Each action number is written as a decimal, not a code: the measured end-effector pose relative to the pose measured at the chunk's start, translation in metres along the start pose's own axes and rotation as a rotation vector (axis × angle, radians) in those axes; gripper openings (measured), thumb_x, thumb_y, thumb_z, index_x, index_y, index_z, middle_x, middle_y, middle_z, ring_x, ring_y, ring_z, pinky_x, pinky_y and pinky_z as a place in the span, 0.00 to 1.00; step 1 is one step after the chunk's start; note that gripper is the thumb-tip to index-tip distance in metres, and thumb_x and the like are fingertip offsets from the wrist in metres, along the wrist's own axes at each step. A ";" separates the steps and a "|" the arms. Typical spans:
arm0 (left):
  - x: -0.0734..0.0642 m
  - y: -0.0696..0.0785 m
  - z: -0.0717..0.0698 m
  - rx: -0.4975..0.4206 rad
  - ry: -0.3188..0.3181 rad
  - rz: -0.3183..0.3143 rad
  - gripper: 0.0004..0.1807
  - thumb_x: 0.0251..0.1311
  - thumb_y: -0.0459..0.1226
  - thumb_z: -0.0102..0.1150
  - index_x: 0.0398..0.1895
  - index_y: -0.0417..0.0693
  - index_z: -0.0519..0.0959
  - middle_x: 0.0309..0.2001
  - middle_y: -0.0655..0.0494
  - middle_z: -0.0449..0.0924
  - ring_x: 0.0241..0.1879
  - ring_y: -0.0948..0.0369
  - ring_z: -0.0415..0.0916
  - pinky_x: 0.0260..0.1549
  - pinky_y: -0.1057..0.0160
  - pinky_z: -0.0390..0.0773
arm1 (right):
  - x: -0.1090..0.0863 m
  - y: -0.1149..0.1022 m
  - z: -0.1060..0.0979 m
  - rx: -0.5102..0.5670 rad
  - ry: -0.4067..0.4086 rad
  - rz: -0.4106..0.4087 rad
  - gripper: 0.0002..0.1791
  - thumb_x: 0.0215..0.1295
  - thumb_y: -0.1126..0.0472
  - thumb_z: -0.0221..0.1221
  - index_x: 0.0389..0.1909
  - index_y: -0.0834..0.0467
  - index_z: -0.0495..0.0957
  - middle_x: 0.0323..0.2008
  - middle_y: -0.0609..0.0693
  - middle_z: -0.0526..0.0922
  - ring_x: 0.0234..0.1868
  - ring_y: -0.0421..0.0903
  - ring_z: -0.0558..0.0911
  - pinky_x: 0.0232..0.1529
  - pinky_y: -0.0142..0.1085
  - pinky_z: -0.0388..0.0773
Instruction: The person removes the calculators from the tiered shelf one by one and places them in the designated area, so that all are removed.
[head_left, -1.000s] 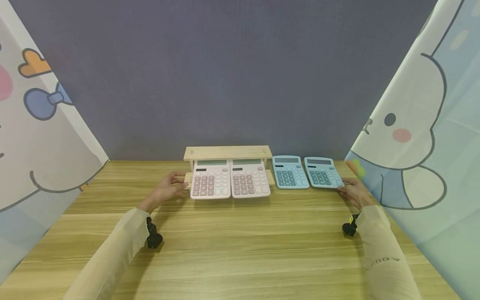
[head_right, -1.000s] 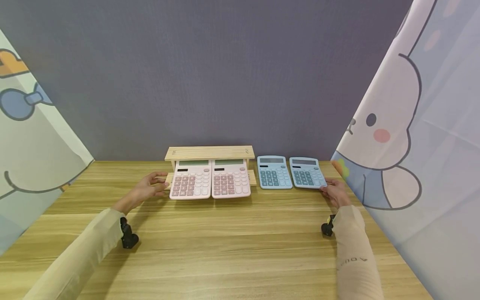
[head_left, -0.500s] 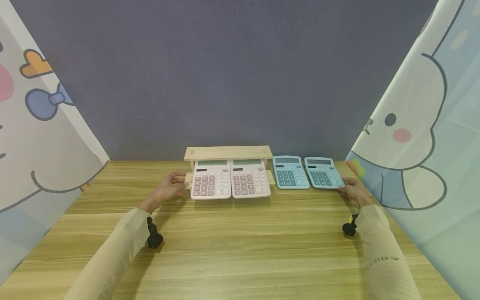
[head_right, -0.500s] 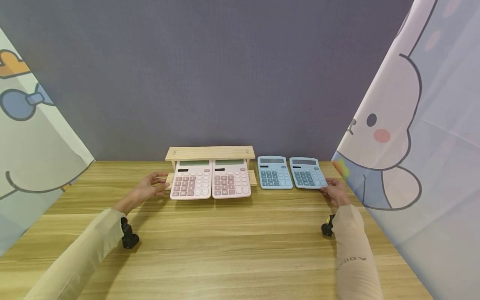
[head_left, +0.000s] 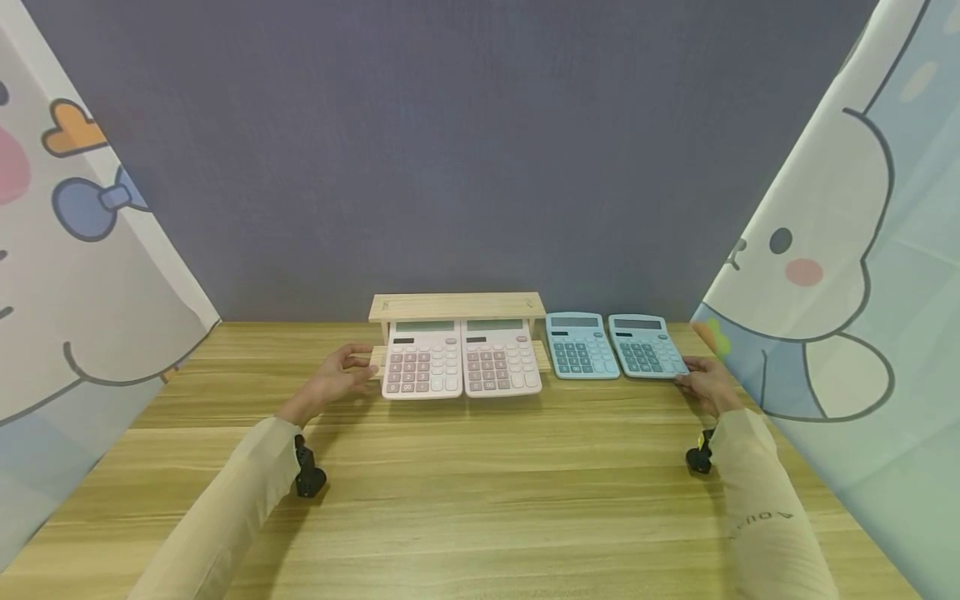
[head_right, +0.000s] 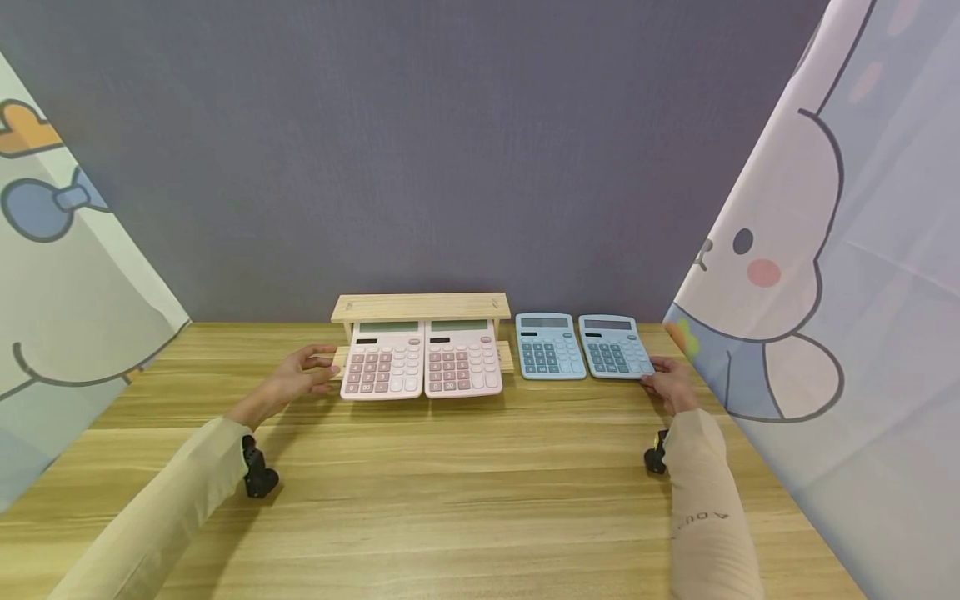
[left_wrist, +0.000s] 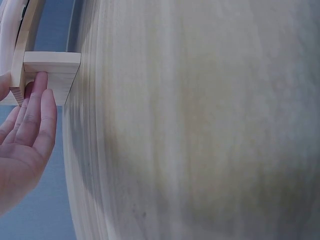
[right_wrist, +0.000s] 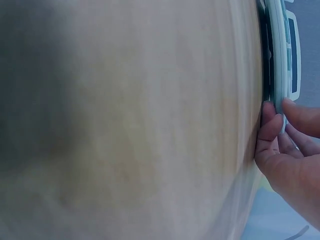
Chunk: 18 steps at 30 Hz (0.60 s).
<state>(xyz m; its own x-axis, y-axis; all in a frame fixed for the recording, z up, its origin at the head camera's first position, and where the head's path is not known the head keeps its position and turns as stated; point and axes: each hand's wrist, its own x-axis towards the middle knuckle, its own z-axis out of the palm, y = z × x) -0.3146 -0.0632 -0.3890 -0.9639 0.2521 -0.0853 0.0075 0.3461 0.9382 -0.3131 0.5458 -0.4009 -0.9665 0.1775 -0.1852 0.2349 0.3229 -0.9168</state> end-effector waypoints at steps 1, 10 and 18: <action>0.000 0.000 0.000 0.002 0.000 -0.001 0.30 0.65 0.33 0.48 0.67 0.34 0.50 0.61 0.27 0.56 0.53 0.39 0.68 0.49 0.50 0.78 | 0.000 0.000 0.000 -0.006 0.001 -0.005 0.35 0.62 0.73 0.50 0.67 0.74 0.44 0.43 0.50 0.67 0.29 0.31 0.74 0.31 0.23 0.77; 0.000 0.001 0.000 0.001 -0.002 -0.002 0.31 0.65 0.33 0.48 0.67 0.34 0.50 0.61 0.27 0.56 0.54 0.39 0.68 0.49 0.50 0.78 | 0.002 -0.001 0.001 -0.020 -0.006 -0.007 0.34 0.62 0.75 0.48 0.66 0.76 0.43 0.54 0.65 0.62 0.28 0.30 0.74 0.31 0.23 0.77; -0.001 0.000 -0.001 0.011 -0.011 0.009 0.31 0.65 0.35 0.48 0.67 0.34 0.49 0.61 0.27 0.56 0.55 0.39 0.67 0.51 0.49 0.77 | 0.002 -0.003 0.001 0.003 -0.008 0.010 0.34 0.61 0.76 0.47 0.65 0.77 0.43 0.45 0.56 0.68 0.28 0.30 0.74 0.31 0.24 0.77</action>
<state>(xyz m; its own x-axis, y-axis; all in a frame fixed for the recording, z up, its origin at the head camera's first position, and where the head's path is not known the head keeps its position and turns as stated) -0.3137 -0.0638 -0.3883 -0.9609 0.2648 -0.0804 0.0192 0.3539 0.9351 -0.3161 0.5442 -0.3987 -0.9650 0.1734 -0.1966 0.2438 0.3184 -0.9161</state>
